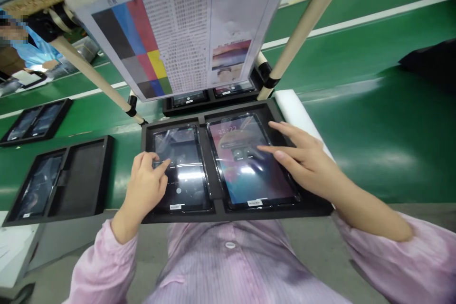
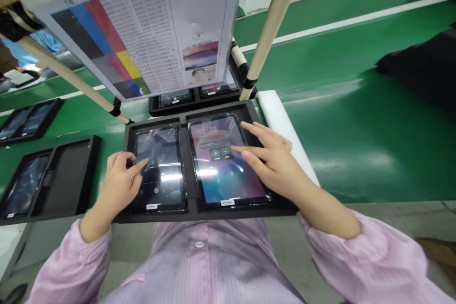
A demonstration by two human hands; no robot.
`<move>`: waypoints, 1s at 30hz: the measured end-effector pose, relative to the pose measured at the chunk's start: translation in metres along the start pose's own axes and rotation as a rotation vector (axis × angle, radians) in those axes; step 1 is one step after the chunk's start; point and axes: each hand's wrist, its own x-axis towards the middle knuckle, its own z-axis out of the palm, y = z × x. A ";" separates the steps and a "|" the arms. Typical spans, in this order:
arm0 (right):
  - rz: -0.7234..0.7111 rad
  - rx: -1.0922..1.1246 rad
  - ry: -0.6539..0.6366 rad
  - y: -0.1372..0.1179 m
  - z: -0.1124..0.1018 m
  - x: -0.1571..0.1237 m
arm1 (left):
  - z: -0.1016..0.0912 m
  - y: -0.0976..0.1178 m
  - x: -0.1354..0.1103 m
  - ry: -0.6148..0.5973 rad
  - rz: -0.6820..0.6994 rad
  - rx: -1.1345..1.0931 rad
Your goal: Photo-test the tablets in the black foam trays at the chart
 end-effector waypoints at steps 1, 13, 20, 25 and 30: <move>-0.027 -0.036 -0.010 -0.004 -0.001 -0.004 | 0.003 0.003 -0.008 -0.017 -0.026 0.018; -0.218 -0.355 -0.069 -0.026 0.024 -0.002 | 0.008 0.028 -0.016 0.019 -0.068 -0.096; -0.012 -0.278 0.158 -0.011 0.004 -0.022 | 0.018 0.044 -0.005 -0.008 -0.082 -0.101; 0.063 -0.263 0.127 0.001 0.011 -0.036 | 0.018 0.050 -0.001 -0.034 -0.027 -0.048; 0.049 -0.280 0.093 -0.007 0.012 -0.035 | 0.012 0.008 -0.024 0.058 -0.256 -0.106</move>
